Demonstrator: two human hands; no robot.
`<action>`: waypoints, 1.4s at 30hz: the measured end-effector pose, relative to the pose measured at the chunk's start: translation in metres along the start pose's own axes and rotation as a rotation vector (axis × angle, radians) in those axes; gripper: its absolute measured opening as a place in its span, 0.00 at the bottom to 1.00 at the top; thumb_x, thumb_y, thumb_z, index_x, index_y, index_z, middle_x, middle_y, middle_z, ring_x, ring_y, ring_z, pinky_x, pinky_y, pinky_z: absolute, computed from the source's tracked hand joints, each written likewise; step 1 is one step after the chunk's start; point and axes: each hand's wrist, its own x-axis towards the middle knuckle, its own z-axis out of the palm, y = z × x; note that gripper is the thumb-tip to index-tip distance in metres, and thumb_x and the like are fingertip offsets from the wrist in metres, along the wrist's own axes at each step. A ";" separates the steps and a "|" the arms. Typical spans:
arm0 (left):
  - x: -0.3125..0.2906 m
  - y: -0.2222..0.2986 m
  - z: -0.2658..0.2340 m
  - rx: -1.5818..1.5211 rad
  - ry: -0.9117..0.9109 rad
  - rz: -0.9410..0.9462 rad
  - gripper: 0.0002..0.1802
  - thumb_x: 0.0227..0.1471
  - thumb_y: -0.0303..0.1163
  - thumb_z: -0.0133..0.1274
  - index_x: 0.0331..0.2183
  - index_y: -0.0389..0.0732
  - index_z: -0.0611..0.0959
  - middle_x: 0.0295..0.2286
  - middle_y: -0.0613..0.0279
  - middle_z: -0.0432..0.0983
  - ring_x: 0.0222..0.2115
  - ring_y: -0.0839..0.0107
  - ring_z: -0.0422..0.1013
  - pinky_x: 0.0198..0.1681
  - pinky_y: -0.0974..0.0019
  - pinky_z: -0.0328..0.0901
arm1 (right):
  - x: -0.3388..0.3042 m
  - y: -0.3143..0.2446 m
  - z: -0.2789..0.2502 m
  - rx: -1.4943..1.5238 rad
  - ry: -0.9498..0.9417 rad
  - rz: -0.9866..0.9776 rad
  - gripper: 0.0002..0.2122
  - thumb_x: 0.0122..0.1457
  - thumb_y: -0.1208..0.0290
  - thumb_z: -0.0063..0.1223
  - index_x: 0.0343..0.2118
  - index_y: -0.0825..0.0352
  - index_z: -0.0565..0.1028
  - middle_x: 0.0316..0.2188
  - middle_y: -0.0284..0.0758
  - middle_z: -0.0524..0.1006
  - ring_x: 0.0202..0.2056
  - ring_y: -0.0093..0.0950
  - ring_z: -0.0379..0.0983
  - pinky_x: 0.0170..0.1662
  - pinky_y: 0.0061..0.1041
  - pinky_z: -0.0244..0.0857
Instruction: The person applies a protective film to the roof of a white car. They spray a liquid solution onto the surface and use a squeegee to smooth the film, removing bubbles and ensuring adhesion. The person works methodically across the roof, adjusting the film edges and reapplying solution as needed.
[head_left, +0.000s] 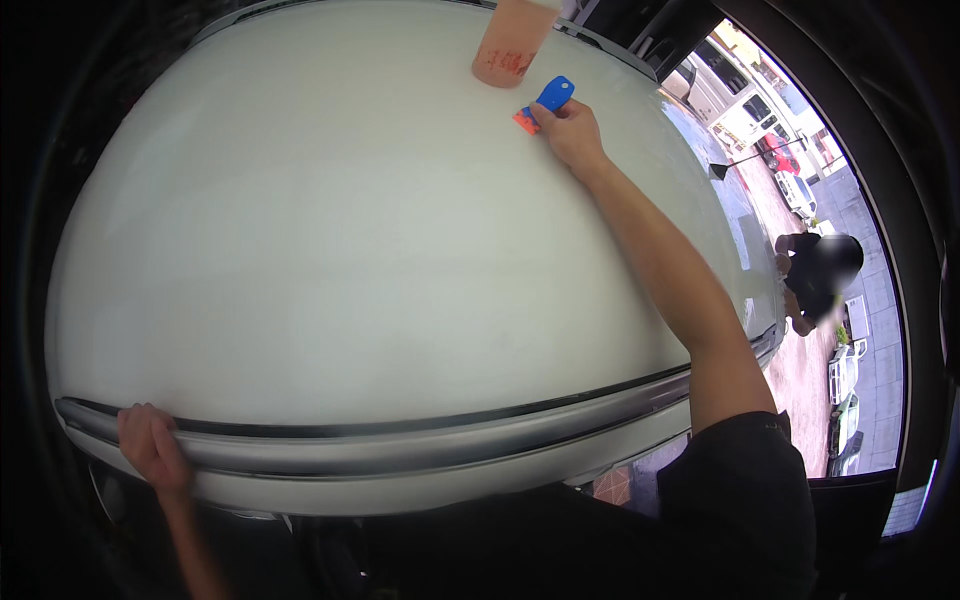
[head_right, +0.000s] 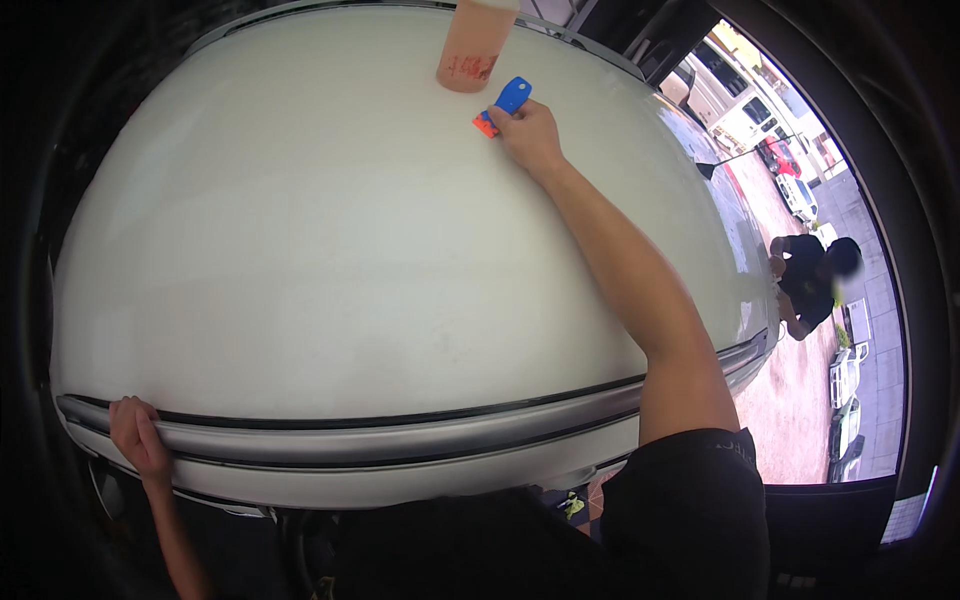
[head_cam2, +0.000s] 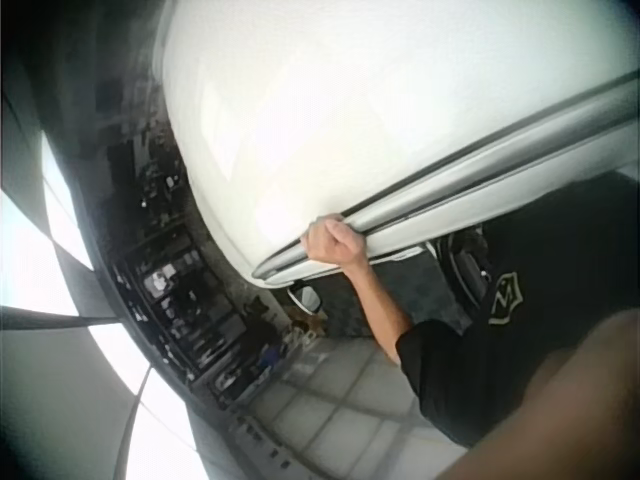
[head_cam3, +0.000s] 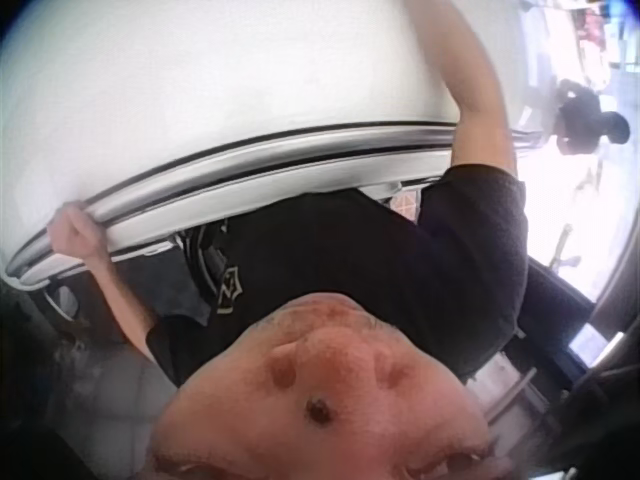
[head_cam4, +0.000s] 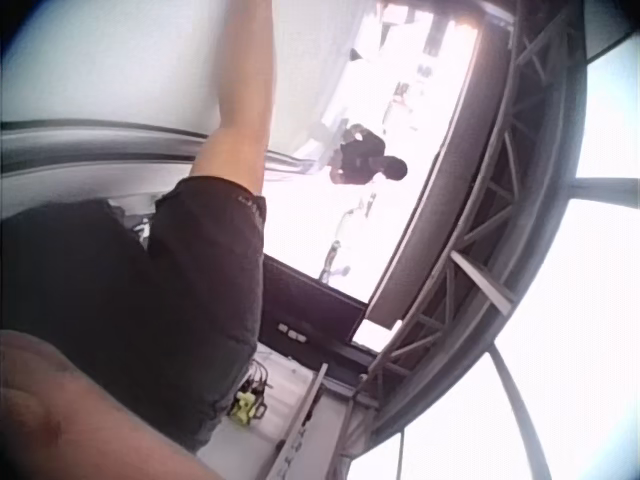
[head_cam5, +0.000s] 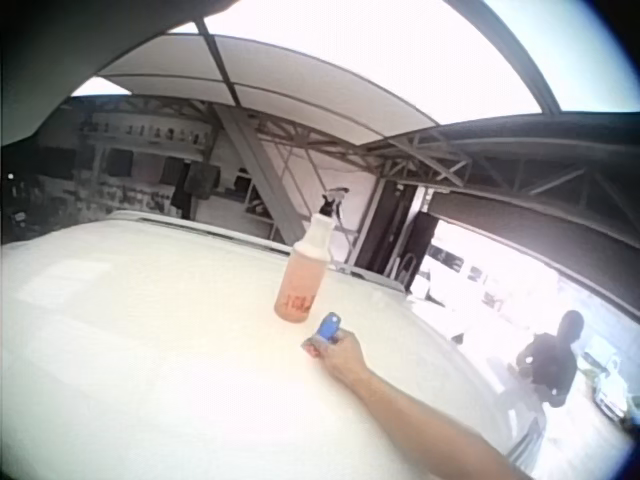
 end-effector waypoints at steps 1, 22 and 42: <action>-0.001 0.001 -0.003 0.010 -0.017 -0.003 0.15 0.58 0.27 0.43 0.20 0.36 0.70 0.18 0.55 0.65 0.21 0.56 0.61 0.33 0.54 0.54 | -0.019 -0.016 0.014 0.070 -0.088 -0.150 0.15 0.65 0.59 0.65 0.40 0.69 0.85 0.34 0.33 0.85 0.36 0.22 0.77 0.44 0.27 0.70; 0.008 -0.001 0.014 -0.040 0.013 0.036 0.15 0.60 0.28 0.44 0.21 0.36 0.71 0.20 0.55 0.65 0.22 0.56 0.60 0.33 0.55 0.54 | 0.024 0.060 -0.090 -0.188 0.454 0.314 0.13 0.64 0.60 0.60 0.38 0.67 0.86 0.35 0.43 0.87 0.41 0.39 0.85 0.47 0.37 0.75; 0.000 -0.009 0.009 0.017 -0.022 0.000 0.15 0.60 0.31 0.42 0.21 0.37 0.70 0.20 0.54 0.63 0.23 0.55 0.60 0.34 0.54 0.53 | -0.021 0.154 -0.186 -0.321 0.470 0.357 0.17 0.63 0.56 0.62 0.42 0.66 0.86 0.40 0.46 0.87 0.44 0.43 0.84 0.51 0.39 0.73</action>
